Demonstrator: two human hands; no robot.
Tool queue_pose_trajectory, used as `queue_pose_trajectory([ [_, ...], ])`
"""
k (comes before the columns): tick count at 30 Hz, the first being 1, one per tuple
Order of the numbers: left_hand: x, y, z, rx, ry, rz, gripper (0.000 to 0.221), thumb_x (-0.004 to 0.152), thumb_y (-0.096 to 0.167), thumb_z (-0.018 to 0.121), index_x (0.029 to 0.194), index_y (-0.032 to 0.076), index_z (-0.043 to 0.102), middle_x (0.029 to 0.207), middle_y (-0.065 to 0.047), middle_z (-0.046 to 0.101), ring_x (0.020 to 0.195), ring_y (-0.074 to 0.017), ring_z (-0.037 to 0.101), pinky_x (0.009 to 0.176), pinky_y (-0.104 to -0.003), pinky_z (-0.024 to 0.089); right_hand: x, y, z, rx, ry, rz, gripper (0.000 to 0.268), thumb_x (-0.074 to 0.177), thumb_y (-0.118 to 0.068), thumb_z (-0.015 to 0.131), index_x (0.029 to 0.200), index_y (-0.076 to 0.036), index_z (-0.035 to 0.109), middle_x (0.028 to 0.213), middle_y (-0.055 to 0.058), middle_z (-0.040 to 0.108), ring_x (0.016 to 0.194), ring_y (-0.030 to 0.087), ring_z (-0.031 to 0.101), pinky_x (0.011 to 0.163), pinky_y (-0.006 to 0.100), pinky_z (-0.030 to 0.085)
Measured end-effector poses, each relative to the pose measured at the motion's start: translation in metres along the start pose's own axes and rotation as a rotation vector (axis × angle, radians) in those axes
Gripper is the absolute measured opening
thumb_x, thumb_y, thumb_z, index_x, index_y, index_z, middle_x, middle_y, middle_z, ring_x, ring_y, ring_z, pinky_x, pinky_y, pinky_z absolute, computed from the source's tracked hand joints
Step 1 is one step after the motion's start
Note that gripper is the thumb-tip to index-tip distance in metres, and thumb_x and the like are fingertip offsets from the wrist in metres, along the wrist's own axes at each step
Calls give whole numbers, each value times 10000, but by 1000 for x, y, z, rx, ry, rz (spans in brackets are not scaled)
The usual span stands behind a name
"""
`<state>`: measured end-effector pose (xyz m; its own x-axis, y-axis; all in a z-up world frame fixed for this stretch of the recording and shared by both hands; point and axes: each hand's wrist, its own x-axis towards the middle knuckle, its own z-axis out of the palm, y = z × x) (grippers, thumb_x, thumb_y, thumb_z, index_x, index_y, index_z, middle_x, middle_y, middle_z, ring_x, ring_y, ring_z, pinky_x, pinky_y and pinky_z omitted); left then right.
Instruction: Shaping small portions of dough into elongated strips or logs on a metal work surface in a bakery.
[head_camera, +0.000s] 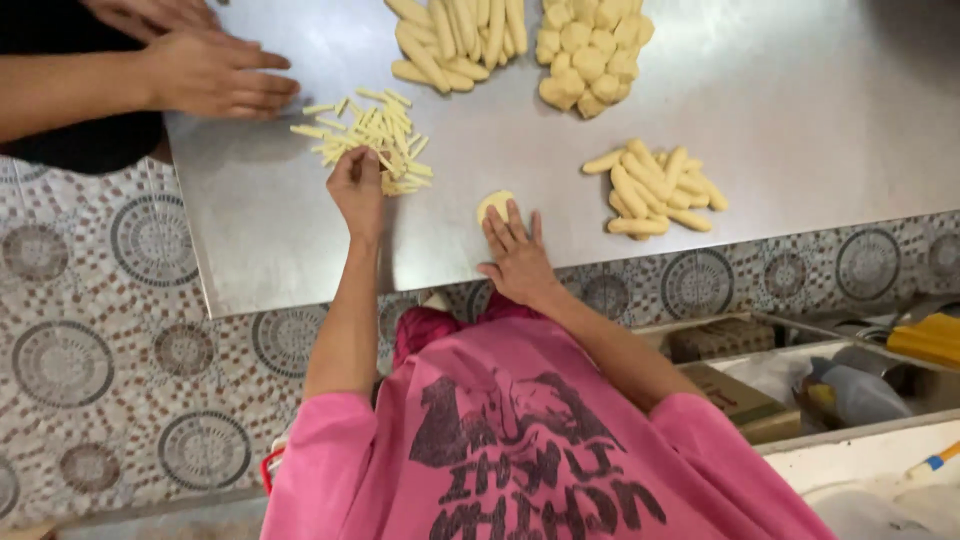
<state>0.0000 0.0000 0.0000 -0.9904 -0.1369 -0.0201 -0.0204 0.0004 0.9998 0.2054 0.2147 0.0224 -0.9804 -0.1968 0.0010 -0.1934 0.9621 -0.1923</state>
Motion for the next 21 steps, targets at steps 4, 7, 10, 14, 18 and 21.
queue_pose_trajectory([
  [4, -11, 9, -5, 107, -24, -129, 101, 934, 108, 753, 1034, 112, 770, 822, -90, 761, 710, -177, 738, 618, -324, 589, 21, 19, -1, 104, -45, 99, 582, 957, -561, 568, 1362, -158, 680, 1501, 77, 588, 1482, 371, 421, 1151, 815, 91],
  [7, -24, 52, 13, 66, -124, -269, 107, 921, 84, 747, 1025, 67, 769, 787, -90, 729, 643, -155, 696, 514, -275, 595, 72, 25, -14, 484, 256, 190, 416, 928, -337, 772, 1314, -195, 709, 1321, 6, 708, 1209, 243, 637, 1090, 492, 329],
  [10, -32, 57, 34, -73, -159, -284, 185, 884, -28, 729, 1065, 7, 739, 825, -124, 728, 678, -164, 699, 574, -294, 641, 124, 15, -16, 1196, 108, 344, 289, 973, -185, 764, 1245, -90, 750, 1289, 131, 715, 1247, 309, 653, 1072, 450, 452],
  [14, -49, 61, 50, -107, -213, -373, 227, 861, -89, 752, 1076, -20, 732, 906, -189, 752, 722, -212, 748, 590, -323, 667, 137, 20, -13, 1340, 140, 413, 195, 916, -139, 824, 1111, -132, 808, 942, 57, 782, 875, 187, 750, 780, 331, 583],
  [18, -60, 54, 65, -228, -194, -493, 229, 911, -21, 748, 1133, -52, 703, 936, -214, 734, 783, -286, 770, 632, -388, 683, 130, 30, -17, 1275, 195, 455, 128, 875, -10, 813, 993, -57, 820, 811, 118, 766, 765, 158, 708, 682, 325, 580],
  [21, -67, 36, 76, -187, -173, -548, 139, 916, 16, 778, 1037, -37, 733, 894, -216, 734, 755, -317, 776, 606, -411, 687, 126, 38, -14, 1299, 166, 550, 113, 884, -3, 784, 984, -51, 803, 823, 110, 769, 770, 143, 698, 709, 316, 593],
])
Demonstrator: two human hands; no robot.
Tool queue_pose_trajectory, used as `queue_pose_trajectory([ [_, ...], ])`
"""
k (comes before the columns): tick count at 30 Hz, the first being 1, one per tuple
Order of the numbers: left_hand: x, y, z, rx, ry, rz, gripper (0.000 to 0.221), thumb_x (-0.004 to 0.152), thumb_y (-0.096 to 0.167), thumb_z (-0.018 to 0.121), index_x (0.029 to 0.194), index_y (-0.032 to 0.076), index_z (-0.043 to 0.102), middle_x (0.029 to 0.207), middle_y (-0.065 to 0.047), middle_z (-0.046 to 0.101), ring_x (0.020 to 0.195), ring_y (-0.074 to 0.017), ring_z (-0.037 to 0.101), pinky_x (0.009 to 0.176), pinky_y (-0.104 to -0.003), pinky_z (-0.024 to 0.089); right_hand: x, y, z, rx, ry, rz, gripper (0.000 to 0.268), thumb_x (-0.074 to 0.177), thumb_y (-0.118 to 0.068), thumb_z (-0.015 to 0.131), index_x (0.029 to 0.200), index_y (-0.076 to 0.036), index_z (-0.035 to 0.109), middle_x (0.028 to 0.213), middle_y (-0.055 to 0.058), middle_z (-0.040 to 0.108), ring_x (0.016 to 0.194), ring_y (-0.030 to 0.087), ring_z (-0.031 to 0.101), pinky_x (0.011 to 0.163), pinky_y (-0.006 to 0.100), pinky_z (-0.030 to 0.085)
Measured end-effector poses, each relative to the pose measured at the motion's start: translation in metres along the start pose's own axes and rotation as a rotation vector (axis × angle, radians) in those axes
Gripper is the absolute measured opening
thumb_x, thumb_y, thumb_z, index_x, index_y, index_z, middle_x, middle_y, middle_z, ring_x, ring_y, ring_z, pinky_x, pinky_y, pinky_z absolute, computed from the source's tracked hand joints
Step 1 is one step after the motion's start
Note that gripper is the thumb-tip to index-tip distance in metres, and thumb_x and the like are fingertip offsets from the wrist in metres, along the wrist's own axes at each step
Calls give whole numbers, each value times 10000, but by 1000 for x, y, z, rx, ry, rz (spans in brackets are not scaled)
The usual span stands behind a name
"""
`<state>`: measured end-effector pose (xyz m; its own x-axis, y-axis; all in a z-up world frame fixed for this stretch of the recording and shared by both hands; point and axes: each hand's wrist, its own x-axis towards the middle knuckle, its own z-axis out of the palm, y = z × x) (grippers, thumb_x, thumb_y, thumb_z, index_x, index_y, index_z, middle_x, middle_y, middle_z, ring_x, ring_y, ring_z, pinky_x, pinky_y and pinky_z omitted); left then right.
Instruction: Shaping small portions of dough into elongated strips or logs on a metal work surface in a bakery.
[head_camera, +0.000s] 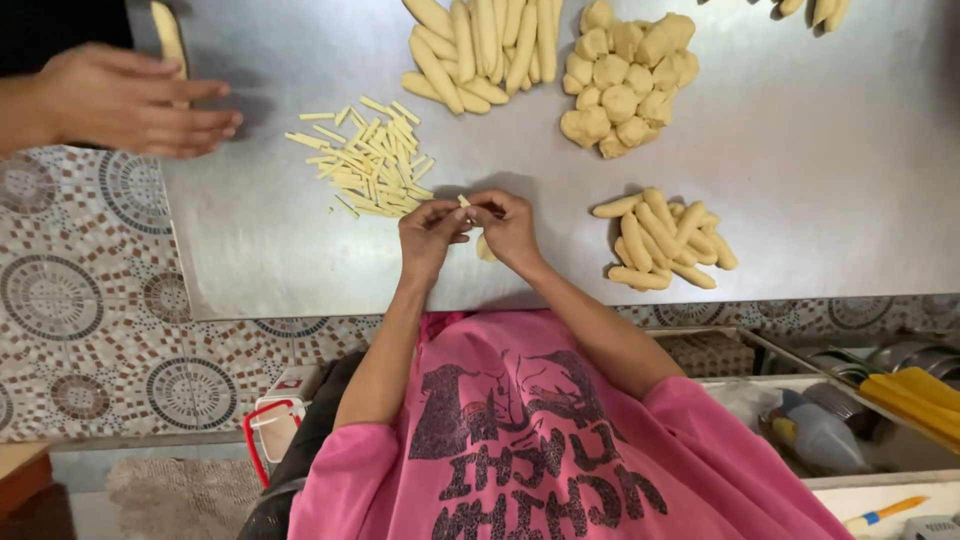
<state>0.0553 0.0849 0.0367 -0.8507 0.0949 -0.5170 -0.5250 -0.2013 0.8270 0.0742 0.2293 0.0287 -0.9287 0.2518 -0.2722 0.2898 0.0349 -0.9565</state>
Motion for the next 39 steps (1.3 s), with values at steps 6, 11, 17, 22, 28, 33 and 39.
queue_pose_trajectory([
  [6, -1, -6, 18, -75, -53, -99, 181, 933, 54, 760, 1084, -23, 694, 924, -181, 733, 797, -314, 782, 615, -398, 684, -2, 13, -20, -25, -28, -52, 154, 849, 40, 785, 989, -17, 756, 868, 118, 746, 843, 181, 699, 764, 367, 593],
  [11, 14, -14, 0, 47, 4, 17, 139, 914, 163, 806, 1015, 80, 760, 871, -65, 706, 754, -160, 708, 572, -253, 607, -8, -7, -43, 35, 58, -20, 143, 867, -16, 810, 1003, -42, 770, 845, 98, 740, 790, 148, 690, 724, 316, 604],
  [17, -25, 49, 6, 841, 119, 743, 269, 882, 10, 718, 1142, 80, 735, 1106, -149, 664, 988, -375, 658, 830, -480, 550, -25, 14, -70, -621, -167, -528, 83, 825, -88, 842, 871, -81, 773, 1100, 87, 716, 1025, 333, 653, 881, 419, 519],
  [22, -19, -42, 15, 1257, -149, 671, 296, 785, 182, 794, 1072, 128, 745, 1008, -58, 580, 979, -315, 595, 745, -493, 562, -14, 16, -65, -922, -317, -569, 130, 801, -144, 836, 859, -154, 720, 983, 12, 683, 991, 279, 612, 864, 431, 447],
  [28, -28, -47, 9, 885, -224, 816, 110, 889, 91, 735, 989, 91, 688, 919, -77, 514, 898, -349, 596, 777, -438, 510, -22, 19, -79, -884, -342, -581, 326, 726, -242, 877, 946, -193, 640, 907, 18, 605, 946, 310, 592, 883, 495, 398],
  [33, -24, -55, 8, 1134, -146, 932, 410, 923, 198, 718, 1318, 161, 613, 1009, -58, 467, 982, -314, 519, 802, -435, 376, -24, 31, -70, -896, -149, -667, 353, 968, -459, 687, 1217, -210, 664, 1105, 31, 579, 1014, 267, 556, 893, 444, 346],
  [39, -8, -84, -14, 1107, -222, 976, 309, 871, 223, 708, 1175, 177, 736, 985, -56, 502, 942, -306, 534, 832, -466, 350, -36, 74, -83, -888, -157, -665, 311, 1001, -483, 590, 1102, -201, 674, 1016, 30, 576, 987, 270, 545, 907, 469, 330],
])
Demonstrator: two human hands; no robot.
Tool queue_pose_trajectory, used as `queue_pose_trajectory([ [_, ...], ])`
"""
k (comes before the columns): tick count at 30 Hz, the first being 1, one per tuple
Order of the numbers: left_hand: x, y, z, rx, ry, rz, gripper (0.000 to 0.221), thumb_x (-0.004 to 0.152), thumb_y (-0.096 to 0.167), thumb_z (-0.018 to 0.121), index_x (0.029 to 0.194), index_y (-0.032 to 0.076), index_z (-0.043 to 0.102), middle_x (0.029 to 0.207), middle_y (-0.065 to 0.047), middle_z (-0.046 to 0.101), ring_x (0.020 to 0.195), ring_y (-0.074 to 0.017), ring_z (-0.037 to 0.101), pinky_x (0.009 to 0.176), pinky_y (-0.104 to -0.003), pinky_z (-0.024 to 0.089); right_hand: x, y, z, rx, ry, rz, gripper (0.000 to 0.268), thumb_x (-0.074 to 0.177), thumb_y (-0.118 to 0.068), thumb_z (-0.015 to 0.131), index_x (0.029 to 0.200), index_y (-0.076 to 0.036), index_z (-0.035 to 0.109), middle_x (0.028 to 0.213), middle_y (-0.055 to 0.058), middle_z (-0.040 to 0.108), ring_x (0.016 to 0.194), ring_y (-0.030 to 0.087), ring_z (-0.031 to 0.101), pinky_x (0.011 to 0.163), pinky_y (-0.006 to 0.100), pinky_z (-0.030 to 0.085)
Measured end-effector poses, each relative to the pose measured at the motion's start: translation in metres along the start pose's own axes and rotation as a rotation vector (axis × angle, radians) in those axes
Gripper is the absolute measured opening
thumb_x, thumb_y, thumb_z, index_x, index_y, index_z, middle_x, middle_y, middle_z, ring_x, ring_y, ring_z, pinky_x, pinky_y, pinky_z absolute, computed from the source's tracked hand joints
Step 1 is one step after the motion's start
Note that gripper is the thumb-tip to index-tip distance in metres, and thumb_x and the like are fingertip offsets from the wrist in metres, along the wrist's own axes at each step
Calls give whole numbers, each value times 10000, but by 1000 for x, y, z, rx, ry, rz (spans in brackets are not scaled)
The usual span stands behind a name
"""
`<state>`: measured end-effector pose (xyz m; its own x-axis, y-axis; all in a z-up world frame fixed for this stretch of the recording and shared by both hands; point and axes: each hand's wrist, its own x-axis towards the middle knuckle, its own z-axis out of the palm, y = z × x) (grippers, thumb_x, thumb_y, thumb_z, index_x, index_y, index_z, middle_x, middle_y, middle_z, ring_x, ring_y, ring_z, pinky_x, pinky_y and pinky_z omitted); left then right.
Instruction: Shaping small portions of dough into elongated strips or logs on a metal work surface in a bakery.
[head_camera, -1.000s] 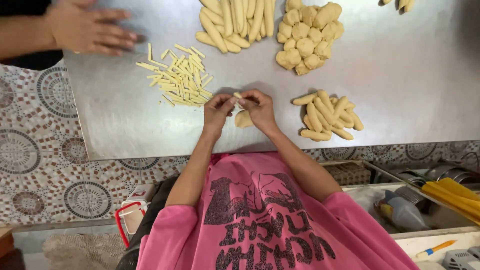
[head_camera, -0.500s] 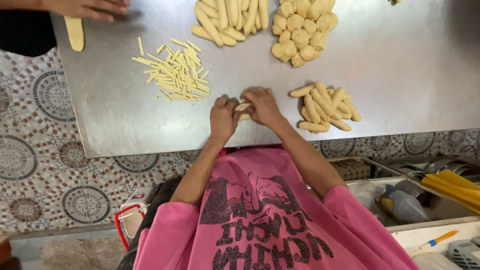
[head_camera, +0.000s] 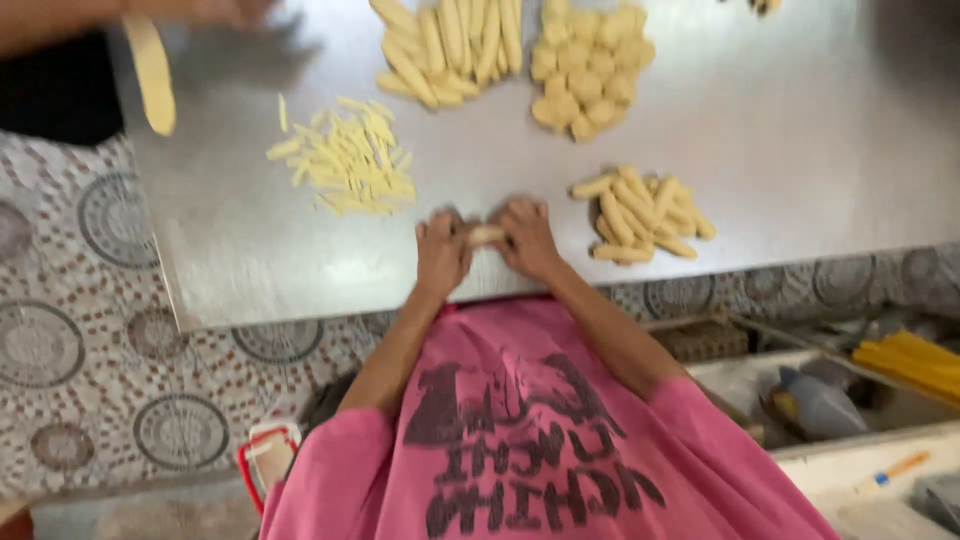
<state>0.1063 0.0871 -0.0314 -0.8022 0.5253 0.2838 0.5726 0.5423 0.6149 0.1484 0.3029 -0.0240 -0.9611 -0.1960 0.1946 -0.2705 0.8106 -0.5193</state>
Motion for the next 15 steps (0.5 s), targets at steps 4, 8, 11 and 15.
queue_pose_trajectory([
  [4, -1, 23, -22, 29, 69, -6, 320, 1006, 319, 629, 1278, 166, 698, 973, -33, 446, 916, -271, 493, 788, -406, 347, -3, -26, -23, 2, 20, 24, 447, 959, -514, 676, 1235, -164, 707, 1097, 56, 590, 1015, 280, 531, 882, 443, 345],
  [8, 17, 12, -26, -12, -1, 58, 262, 928, 363, 703, 1107, 178, 752, 960, -17, 461, 911, -263, 494, 816, -427, 330, 14, -24, -28, -27, -4, -54, 402, 968, -518, 642, 1182, -184, 706, 1060, 31, 608, 1006, 272, 550, 935, 482, 347],
  [11, -7, 19, -27, 44, 24, 72, 247, 931, 359, 706, 1109, 192, 738, 952, -7, 448, 913, -247, 493, 822, -422, 321, -16, -31, -10, -126, 10, -46, 372, 997, -477, 597, 1199, -183, 702, 1058, 20, 609, 1028, 265, 554, 946, 492, 351],
  [15, -20, 40, -28, -22, -28, 32, 338, 854, 322, 781, 1158, 184, 731, 983, 13, 462, 949, -225, 527, 852, -419, 331, -46, -45, -30, -200, 86, -32, 239, 987, -319, 630, 1156, -173, 717, 1059, 25, 583, 984, 274, 552, 893, 469, 381],
])
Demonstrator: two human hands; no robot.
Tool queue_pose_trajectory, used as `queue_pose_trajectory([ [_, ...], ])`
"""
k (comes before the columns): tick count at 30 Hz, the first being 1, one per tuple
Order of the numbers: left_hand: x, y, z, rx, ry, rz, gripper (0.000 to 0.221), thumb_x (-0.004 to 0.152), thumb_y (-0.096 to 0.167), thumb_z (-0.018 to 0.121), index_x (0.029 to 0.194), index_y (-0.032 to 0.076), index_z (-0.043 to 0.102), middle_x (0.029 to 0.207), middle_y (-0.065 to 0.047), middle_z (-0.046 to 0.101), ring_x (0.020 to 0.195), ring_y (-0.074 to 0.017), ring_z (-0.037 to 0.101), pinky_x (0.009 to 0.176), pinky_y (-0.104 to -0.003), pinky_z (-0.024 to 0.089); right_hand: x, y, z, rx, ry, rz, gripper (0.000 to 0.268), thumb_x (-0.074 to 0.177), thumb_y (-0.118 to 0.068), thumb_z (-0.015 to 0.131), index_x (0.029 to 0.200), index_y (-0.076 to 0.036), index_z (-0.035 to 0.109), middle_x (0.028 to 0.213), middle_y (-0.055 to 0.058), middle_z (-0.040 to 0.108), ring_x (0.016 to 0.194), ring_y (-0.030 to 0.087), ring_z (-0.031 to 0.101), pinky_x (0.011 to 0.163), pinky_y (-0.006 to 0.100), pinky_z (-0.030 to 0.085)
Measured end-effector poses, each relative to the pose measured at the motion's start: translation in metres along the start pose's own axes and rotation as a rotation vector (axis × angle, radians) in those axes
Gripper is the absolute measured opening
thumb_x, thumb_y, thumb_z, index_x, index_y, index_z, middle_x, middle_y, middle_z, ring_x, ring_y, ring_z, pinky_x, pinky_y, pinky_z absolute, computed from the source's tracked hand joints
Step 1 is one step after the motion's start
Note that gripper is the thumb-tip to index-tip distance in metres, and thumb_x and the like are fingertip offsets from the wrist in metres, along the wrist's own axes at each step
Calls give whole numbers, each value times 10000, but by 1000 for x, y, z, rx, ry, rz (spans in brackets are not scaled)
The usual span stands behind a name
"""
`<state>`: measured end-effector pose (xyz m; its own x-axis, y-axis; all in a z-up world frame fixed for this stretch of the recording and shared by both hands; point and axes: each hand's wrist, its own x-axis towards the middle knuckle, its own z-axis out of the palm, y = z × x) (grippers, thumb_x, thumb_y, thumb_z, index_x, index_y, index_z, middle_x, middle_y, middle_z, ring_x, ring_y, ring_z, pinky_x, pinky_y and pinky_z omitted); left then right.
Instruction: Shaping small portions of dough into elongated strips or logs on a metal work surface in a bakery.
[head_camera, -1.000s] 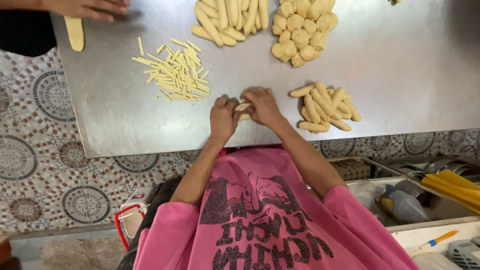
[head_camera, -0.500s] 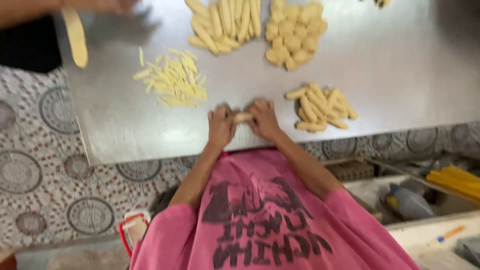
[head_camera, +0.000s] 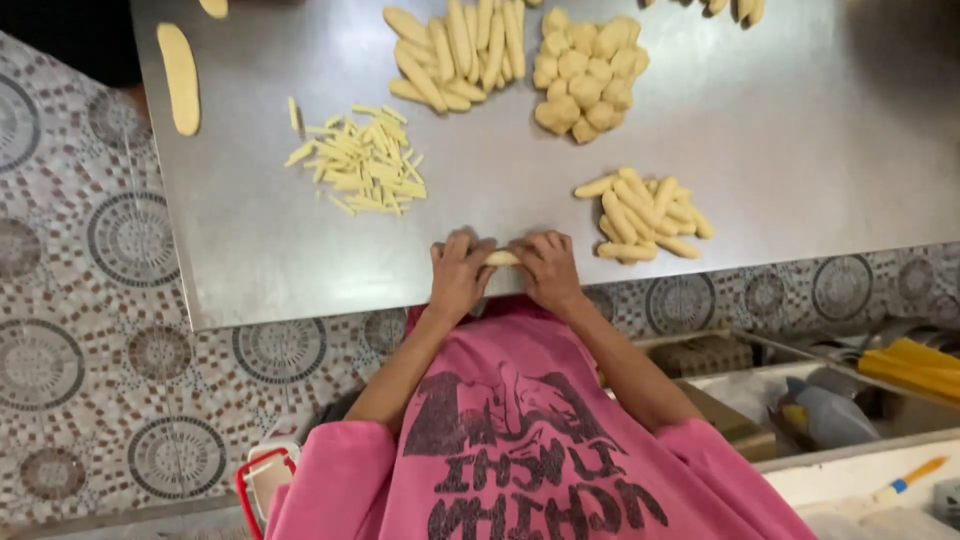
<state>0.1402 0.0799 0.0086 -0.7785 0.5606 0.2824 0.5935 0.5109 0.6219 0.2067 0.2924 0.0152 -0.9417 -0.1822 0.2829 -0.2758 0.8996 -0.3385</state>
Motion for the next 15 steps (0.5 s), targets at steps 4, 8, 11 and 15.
queue_pose_trajectory([
  [4, -24, 22, -42, -48, -114, -83, 498, 857, 302, 790, 1319, 166, 667, 1081, -21, 481, 1074, -260, 513, 876, -456, 365, -21, -37, 2, -27, -102, 139, 558, 948, -217, 612, 1470, -32, 546, 1469, 211, 520, 1362, 469, 454, 1091, 623, 352],
  [8, -54, 15, -75, -14, -72, -266, 293, 947, 246, 709, 1225, 155, 713, 1079, -29, 552, 1100, -275, 574, 910, -481, 429, 42, -41, 26, -155, -181, 93, 799, 1005, -503, 507, 1573, 41, 365, 1612, 294, 361, 1495, 543, 250, 1181, 706, 145],
  [11, -80, 15, -81, 7, -107, -391, 216, 962, 223, 694, 1164, 157, 737, 1083, -32, 596, 1088, -278, 613, 884, -475, 465, 128, -5, 30, -234, -214, 140, 873, 953, -517, 578, 1570, 67, 378, 1586, 336, 394, 1486, 569, 245, 1151, 758, 119],
  [15, -76, 14, -79, -146, -22, -289, 248, 954, 105, 664, 1198, 72, 692, 1159, -135, 647, 1103, -338, 627, 884, -479, 504, 167, 22, 40, -341, -291, 290, 904, 1134, -738, 276, 1685, -76, 2, 1754, 145, -4, 1594, 421, -65, 1292, 680, 11],
])
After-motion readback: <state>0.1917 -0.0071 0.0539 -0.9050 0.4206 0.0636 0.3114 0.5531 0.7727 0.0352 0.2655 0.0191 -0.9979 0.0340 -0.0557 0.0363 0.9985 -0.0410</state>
